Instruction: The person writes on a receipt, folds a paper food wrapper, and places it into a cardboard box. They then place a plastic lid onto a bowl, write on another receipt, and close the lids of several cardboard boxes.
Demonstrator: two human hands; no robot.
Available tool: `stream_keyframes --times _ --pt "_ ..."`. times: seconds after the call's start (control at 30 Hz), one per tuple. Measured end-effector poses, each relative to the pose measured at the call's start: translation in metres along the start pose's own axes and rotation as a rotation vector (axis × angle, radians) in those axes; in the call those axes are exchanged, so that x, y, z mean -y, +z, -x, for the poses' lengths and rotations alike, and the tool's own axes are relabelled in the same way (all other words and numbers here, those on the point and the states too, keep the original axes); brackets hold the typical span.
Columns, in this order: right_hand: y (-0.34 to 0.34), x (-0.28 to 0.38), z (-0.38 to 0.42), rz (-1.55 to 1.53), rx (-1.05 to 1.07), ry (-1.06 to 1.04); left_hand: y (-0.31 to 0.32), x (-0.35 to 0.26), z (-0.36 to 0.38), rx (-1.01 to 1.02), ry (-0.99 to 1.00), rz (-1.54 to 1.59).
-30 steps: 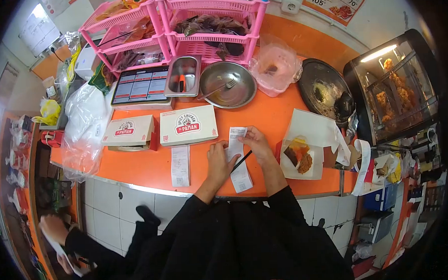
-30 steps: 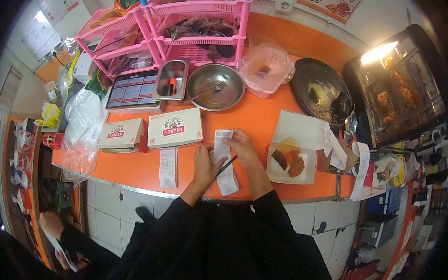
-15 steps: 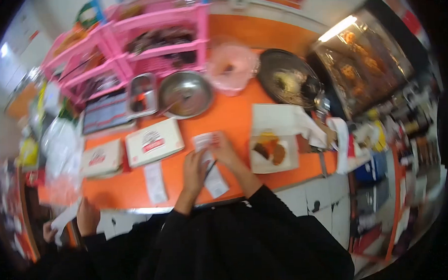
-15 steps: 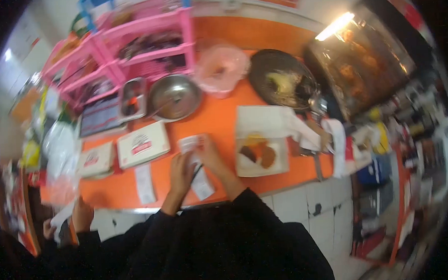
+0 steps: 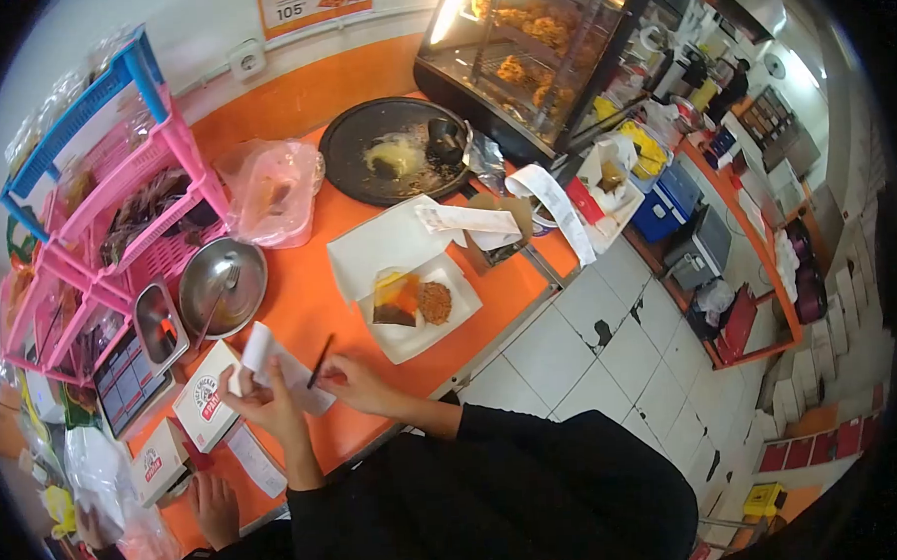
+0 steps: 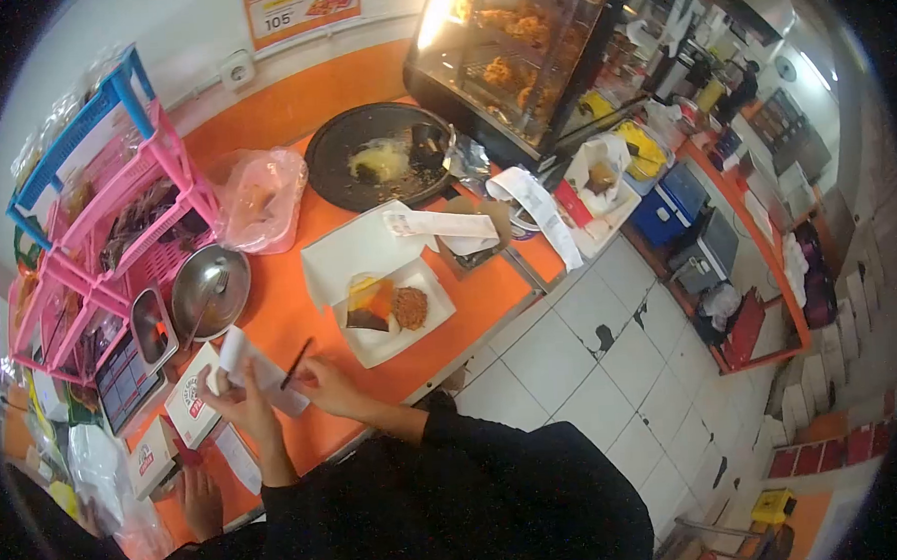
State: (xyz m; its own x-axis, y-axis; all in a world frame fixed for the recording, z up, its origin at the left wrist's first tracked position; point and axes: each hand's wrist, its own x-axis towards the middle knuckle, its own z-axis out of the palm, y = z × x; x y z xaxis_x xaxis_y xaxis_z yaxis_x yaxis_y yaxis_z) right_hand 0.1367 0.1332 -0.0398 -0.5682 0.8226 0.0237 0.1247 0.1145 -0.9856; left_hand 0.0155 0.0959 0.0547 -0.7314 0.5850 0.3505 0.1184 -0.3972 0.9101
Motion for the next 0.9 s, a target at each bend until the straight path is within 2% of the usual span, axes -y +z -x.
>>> stream_keyframes --times 0.1,0.13,0.23,0.33,0.43,0.53,0.63,0.67,0.77,0.87,0.9 --pt "-0.006 0.05 -0.005 -0.623 0.049 0.275 0.004 -0.017 -0.015 -0.089 -0.039 0.124" --pt "-0.008 0.065 -0.006 -0.645 0.038 0.377 -0.003 -0.018 -0.021 -0.084 -0.083 0.155" --pt "-0.009 0.077 -0.007 -0.783 0.064 0.392 -0.006 -0.028 -0.028 -0.067 -0.238 0.229" --pt "-0.013 0.074 -0.006 -0.727 0.112 0.213 -0.014 -0.03 -0.031 -0.038 -0.513 0.305" --pt "-0.018 0.069 -0.004 -0.582 0.143 0.015 -0.006 -0.039 -0.026 0.149 -0.536 0.621" --pt "-0.028 0.076 0.008 -0.584 0.101 0.014 -0.01 -0.04 -0.02 -0.004 -0.525 0.625" --pt "-0.051 0.088 0.026 -0.775 0.25 0.23 0.003 -0.053 -0.01 -0.196 -0.48 0.599" --pt "-0.06 0.085 0.03 -0.786 0.276 0.237 0.006 -0.055 -0.007 -0.187 -0.467 0.593" --pt "-0.085 0.076 0.043 -0.79 0.321 0.223 0.007 -0.048 0.004 0.012 -0.513 0.749" --pt "-0.123 0.071 0.049 -0.693 0.312 0.127 0.037 -0.054 0.017 -0.057 -0.419 0.758" --pt "-0.136 0.07 0.052 -0.644 0.324 0.103 0.039 -0.051 0.02 -0.002 -0.393 0.817"
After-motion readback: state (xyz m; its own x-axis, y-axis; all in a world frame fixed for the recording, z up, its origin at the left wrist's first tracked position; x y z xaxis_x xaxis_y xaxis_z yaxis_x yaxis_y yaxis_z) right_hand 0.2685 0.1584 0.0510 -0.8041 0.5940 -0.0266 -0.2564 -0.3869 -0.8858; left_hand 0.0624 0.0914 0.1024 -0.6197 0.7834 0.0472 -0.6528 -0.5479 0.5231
